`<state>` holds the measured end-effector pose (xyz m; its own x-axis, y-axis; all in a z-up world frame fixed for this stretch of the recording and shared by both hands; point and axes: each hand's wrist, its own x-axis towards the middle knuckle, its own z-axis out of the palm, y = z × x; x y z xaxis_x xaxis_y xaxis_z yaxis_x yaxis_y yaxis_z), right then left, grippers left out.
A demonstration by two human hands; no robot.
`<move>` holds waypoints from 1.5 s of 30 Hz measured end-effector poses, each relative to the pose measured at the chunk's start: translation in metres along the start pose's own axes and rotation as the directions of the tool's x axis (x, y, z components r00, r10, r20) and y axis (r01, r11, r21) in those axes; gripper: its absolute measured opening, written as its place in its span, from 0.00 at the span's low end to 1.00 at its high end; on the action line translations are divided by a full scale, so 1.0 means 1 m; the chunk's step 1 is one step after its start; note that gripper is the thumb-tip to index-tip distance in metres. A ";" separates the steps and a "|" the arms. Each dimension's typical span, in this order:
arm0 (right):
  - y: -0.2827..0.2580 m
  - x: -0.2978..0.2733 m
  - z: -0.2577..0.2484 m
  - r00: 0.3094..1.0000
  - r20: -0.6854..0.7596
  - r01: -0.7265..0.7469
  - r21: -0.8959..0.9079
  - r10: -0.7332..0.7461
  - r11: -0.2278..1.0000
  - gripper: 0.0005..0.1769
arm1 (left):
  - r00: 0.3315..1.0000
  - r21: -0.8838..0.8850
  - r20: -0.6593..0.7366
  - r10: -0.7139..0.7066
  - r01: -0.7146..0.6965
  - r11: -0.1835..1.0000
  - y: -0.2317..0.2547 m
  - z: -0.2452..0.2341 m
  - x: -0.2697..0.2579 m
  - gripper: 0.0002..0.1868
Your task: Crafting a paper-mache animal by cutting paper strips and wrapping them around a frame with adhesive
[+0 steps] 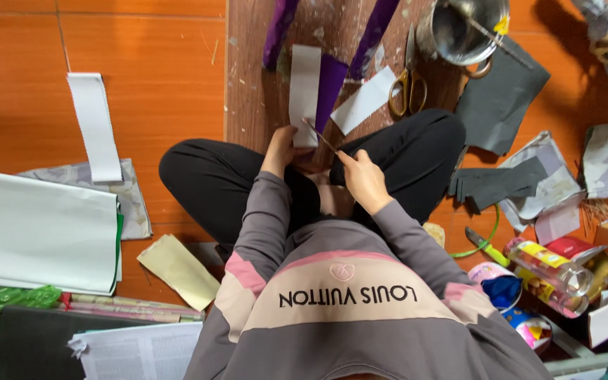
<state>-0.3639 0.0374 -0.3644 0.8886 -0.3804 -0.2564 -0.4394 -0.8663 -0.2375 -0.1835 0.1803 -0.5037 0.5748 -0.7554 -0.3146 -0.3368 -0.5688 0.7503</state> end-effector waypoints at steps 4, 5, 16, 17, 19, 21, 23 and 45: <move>-0.002 -0.034 0.004 0.967 0.230 -0.164 0.235 0.109 0.958 0.20 | 0.852 -0.544 0.226 -0.473 0.513 0.664 0.004 -0.006 0.022 0.31; -0.007 -0.035 0.001 0.943 0.318 -0.213 0.346 0.099 0.914 0.22 | 0.724 -0.674 0.373 -0.581 0.641 0.366 0.006 -0.010 0.032 0.30; -0.012 -0.048 -0.021 0.893 0.433 -0.272 0.306 0.121 0.913 0.26 | 0.684 -0.880 0.434 -0.586 0.462 -0.112 -0.040 0.051 0.045 0.39; -0.020 -0.045 -0.025 0.901 0.423 -0.246 0.322 0.094 0.914 0.26 | 0.685 -0.879 0.433 -0.586 0.466 -0.104 -0.019 0.030 0.040 0.38; -0.016 -0.048 -0.019 0.902 0.423 -0.234 0.323 0.082 0.917 0.24 | 0.685 -0.876 0.431 -0.587 0.474 -0.090 -0.014 0.026 0.035 0.38; -0.013 -0.049 -0.022 0.905 0.420 -0.221 0.324 0.069 0.920 0.23 | 0.688 -0.874 0.426 -0.588 0.480 -0.073 -0.009 0.020 0.031 0.38; -0.007 -0.050 -0.034 0.927 0.361 -0.215 0.287 0.103 0.934 0.23 | 0.693 -0.867 0.425 -0.582 0.496 -0.042 -0.001 0.017 0.028 0.38; 0.014 0.120 0.017 0.950 0.197 -0.307 0.721 0.241 0.622 0.21 | 0.791 -0.792 0.324 -0.519 0.527 0.308 0.092 -0.058 -0.002 0.36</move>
<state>-0.2659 -0.0150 -0.4139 0.7124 -0.5063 -0.4859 -0.6412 -0.1883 -0.7439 -0.1722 0.1483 -0.4000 0.3874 -0.4080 -0.8267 0.7896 -0.3160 0.5260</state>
